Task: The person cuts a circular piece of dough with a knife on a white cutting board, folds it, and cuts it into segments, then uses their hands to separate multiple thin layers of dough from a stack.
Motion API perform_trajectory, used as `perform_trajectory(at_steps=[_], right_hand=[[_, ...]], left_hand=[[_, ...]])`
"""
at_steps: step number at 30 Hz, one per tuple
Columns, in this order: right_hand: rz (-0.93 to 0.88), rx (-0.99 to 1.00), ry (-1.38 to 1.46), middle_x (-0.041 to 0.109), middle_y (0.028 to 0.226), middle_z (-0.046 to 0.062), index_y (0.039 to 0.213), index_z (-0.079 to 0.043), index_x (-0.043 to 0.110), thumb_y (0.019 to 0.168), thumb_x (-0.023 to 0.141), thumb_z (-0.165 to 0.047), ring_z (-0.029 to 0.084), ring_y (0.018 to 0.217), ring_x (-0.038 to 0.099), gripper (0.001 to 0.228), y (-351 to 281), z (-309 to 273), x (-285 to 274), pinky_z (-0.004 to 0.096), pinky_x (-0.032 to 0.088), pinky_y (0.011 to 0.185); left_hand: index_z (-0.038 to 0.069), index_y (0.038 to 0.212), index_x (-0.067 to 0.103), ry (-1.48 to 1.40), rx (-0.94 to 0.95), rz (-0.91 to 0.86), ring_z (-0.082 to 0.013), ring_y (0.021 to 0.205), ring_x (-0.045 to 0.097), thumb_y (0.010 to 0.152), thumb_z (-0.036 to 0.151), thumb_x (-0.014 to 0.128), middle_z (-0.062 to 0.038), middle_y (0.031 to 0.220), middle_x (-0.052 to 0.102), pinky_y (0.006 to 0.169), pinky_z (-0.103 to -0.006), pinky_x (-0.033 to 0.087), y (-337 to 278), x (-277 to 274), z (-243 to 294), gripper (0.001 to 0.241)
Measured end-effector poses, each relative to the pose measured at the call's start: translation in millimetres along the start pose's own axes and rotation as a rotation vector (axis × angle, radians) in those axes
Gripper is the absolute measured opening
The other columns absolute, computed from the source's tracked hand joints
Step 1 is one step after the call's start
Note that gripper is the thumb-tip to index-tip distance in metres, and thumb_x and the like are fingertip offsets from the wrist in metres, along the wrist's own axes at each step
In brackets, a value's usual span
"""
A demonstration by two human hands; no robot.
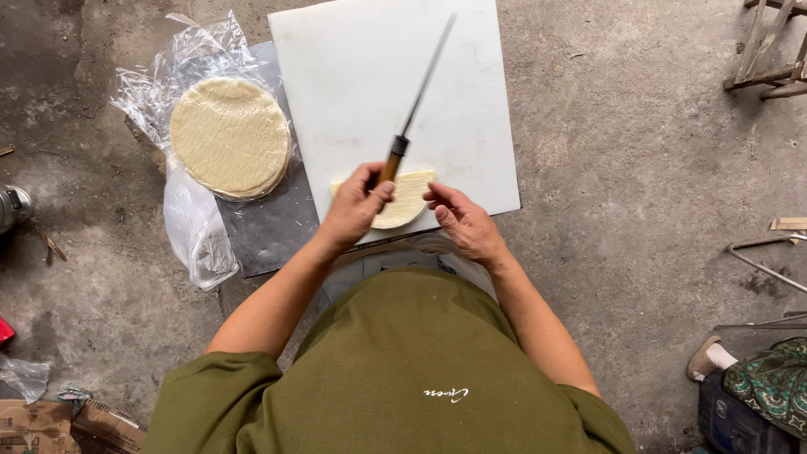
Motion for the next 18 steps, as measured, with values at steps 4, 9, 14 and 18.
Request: perform_trajectory(at_steps=[4, 9, 14, 18], right_hand=[[-0.031, -0.052, 0.482, 0.064, 0.122, 0.007, 0.144, 0.000, 0.049, 0.112, 0.053, -0.034, 0.014, 0.113, 0.060, 0.047, 3, -2, 41, 0.030, 0.051, 0.101], [0.291, 0.007, 0.173, 0.069, 0.103, 0.011, 0.135, -0.001, 0.044, 0.111, 0.053, -0.031, 0.020, 0.096, 0.068, 0.040, -12, 17, -2, 0.035, 0.058, 0.086], [0.326, -0.086, -0.739, 0.068, 0.095, 0.018, 0.148, -0.007, 0.043, 0.107, 0.059, -0.021, 0.033, 0.083, 0.072, 0.047, -41, 6, -15, 0.047, 0.057, 0.072], [0.212, -0.231, -0.897, 0.069, 0.114, 0.022, 0.152, -0.011, 0.039, 0.101, 0.062, -0.021, 0.040, 0.088, 0.072, 0.057, -57, 8, 7, 0.048, 0.059, 0.073]], left_hand=[[0.001, 0.122, 0.057, -0.315, 0.079, -0.207, -0.0129, 0.097, 0.065, 0.105, 0.022, 0.065, -0.006, 0.107, 0.067, 0.087, -0.0306, 0.058, -17, 64, 11, 0.028], [0.005, 0.106, 0.068, 0.517, 0.560, 0.041, -0.0250, 0.094, 0.068, 0.098, 0.015, 0.073, -0.011, 0.106, 0.067, 0.078, -0.0349, 0.057, -43, 31, 33, 0.015], [0.004, 0.104, 0.068, 0.820, 0.664, 0.118, -0.0284, 0.093, 0.064, 0.092, 0.015, 0.076, -0.010, 0.104, 0.061, 0.077, -0.0384, 0.055, -32, 29, 11, 0.018], [0.005, 0.100, 0.067, 0.976, 0.659, 0.137, -0.0279, 0.092, 0.061, 0.090, 0.018, 0.078, -0.012, 0.104, 0.057, 0.076, -0.0400, 0.054, -21, 38, -7, 0.020]])
Point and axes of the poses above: each hand's wrist, its own y-axis towards the middle knuckle, its own x-axis out of the palm, z = x × y, the point moved 10 cm from there along y, towards the middle knuckle
